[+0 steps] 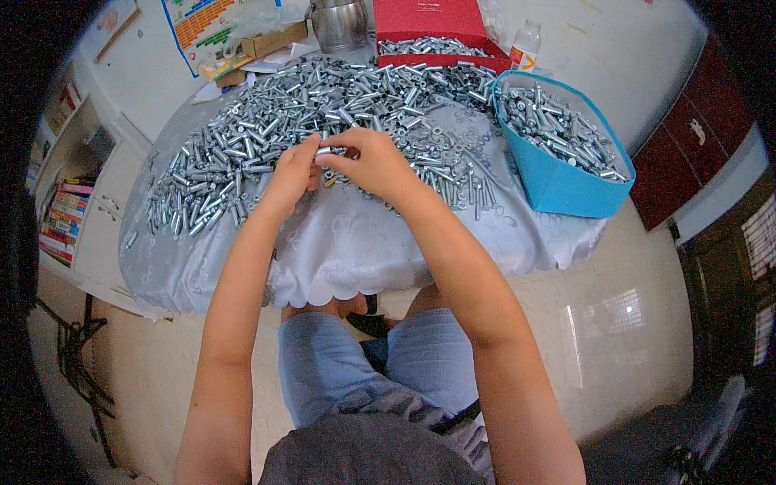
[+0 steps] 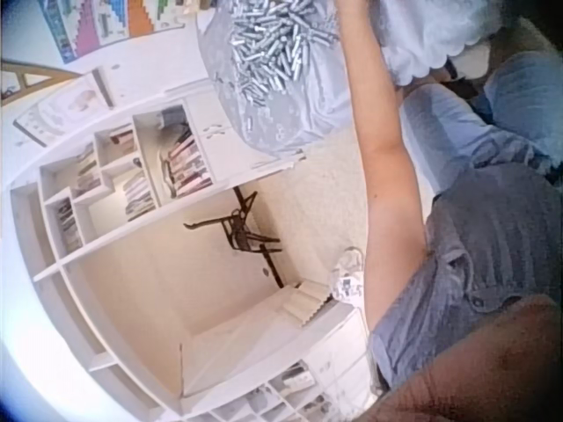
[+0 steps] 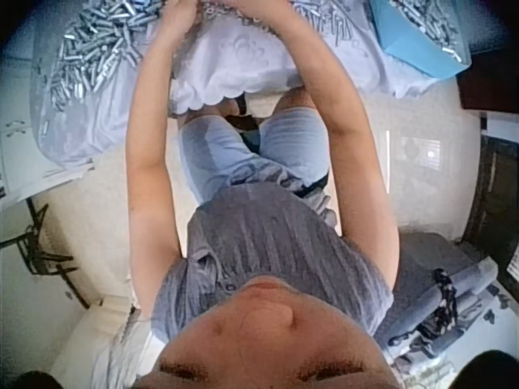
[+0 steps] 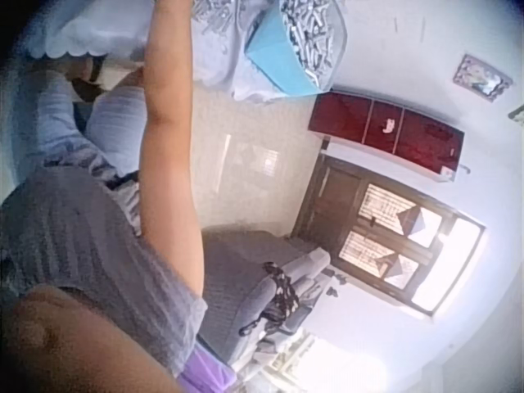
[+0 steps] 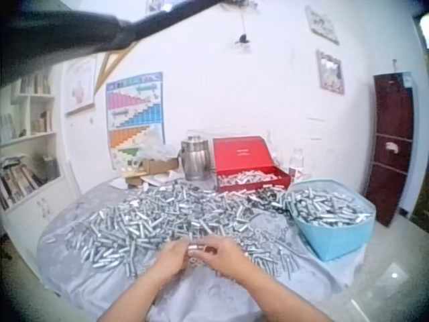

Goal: The person repeatedly picks up bolts and washers from a large pile on a table, threads the washers onto the bolts, and places the assembled fasteners into a blue bin. The task continues throughout the clip with consistent hand movements and no tool use.

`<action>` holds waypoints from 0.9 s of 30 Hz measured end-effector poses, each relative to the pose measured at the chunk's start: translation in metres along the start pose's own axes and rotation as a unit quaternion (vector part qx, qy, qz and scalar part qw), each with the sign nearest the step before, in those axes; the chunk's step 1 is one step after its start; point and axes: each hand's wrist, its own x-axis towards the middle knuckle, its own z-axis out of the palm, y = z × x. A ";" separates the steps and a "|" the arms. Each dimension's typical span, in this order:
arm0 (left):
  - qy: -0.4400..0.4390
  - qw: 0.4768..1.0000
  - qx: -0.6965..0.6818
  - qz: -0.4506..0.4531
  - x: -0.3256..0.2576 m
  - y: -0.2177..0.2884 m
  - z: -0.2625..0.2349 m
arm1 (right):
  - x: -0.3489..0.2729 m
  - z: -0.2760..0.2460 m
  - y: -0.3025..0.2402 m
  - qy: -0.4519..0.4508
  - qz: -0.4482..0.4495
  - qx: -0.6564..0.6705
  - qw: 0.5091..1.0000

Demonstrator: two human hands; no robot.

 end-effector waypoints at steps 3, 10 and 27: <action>0.023 0.999 -0.038 0.001 -0.003 0.005 0.001 | -0.001 0.001 -0.005 -0.016 0.033 0.055 0.998; 0.088 0.988 -0.120 -0.030 -0.002 0.014 -0.004 | -0.001 -0.015 0.014 -0.100 -0.067 -0.119 0.986; 0.083 0.990 -0.106 -0.029 -0.001 0.012 -0.007 | -0.007 -0.025 0.014 -0.162 -0.012 -0.234 0.959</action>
